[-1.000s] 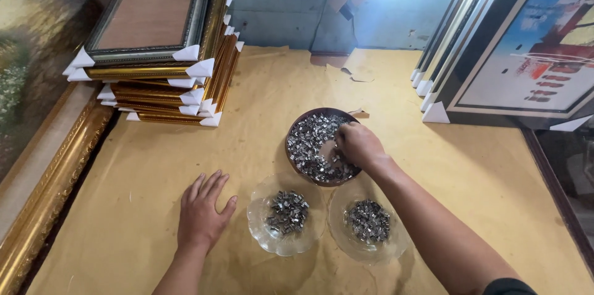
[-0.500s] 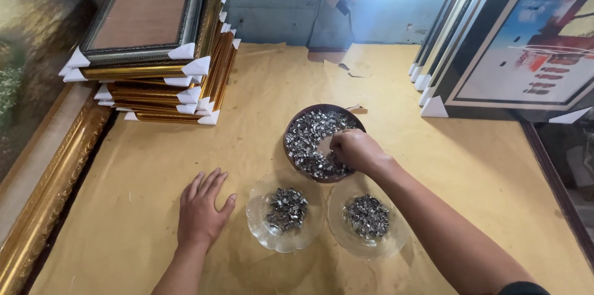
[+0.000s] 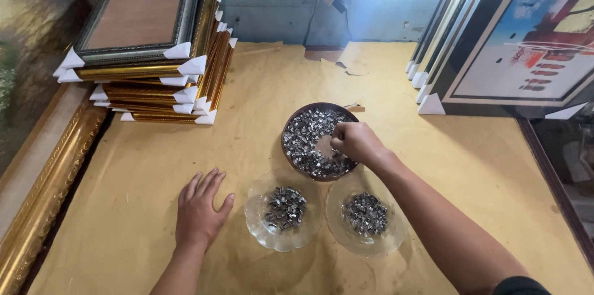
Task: Sorting small metal hardware parts from a large bowl into two smaller glass bowls on a workbench.
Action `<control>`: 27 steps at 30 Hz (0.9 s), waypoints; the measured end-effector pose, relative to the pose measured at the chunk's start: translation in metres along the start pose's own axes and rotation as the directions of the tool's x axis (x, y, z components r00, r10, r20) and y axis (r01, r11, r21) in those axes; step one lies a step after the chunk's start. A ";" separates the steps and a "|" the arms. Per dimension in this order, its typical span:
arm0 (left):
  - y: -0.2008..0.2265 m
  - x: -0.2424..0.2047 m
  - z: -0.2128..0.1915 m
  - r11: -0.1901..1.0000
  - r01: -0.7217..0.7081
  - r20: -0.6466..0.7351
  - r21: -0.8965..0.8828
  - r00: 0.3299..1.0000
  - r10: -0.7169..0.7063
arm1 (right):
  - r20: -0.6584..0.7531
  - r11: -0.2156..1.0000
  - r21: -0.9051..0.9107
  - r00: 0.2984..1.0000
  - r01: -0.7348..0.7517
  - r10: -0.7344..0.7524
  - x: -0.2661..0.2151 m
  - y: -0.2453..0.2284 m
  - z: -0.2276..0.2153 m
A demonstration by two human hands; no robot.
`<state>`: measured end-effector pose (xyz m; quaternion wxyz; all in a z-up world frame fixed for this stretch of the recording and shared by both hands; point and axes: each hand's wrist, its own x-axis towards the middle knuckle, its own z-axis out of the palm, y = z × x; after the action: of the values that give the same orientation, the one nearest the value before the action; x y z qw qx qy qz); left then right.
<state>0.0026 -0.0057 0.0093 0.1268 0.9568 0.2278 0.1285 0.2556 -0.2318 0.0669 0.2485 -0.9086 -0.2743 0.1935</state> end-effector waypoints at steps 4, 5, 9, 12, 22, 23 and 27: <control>0.000 0.000 -0.002 1.000 0.009 0.013 -0.014 1.000 -0.009 | -0.009 0.983 0.136 0.992 -0.120 0.122 -0.002 -0.002 -0.005; 0.000 0.000 -0.002 1.000 -0.004 -0.002 -0.016 1.000 0.004 | -0.019 0.985 0.162 0.998 -0.060 0.064 -0.001 0.002 -0.003; 0.004 0.000 -0.005 0.999 0.034 0.039 -0.027 0.999 -0.033 | -0.002 0.986 -0.021 0.987 0.163 -0.163 0.010 0.023 0.011; 0.002 0.000 -0.004 1.000 0.021 0.019 -0.016 1.000 -0.021 | 0.062 0.931 -0.205 0.953 0.302 -0.295 0.014 0.029 0.019; 0.001 0.000 -0.002 1.000 0.022 0.029 -0.021 0.999 -0.022 | -0.055 0.946 -0.182 0.958 0.267 -0.281 -0.005 0.016 0.012; -0.001 0.000 -0.001 1.000 0.010 0.009 -0.012 1.000 -0.010 | -0.108 0.986 0.043 0.982 0.159 -0.154 -0.008 0.014 0.010; 0.001 0.000 0.000 1.000 0.021 0.012 -0.001 1.000 -0.021 | -0.030 0.838 0.528 0.982 -0.141 0.184 -0.029 -0.006 -0.005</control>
<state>0.0024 -0.0064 0.0098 0.1300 0.9551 0.2368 0.1215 0.2331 -0.2466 0.0805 0.4796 -0.8336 -0.1230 0.2449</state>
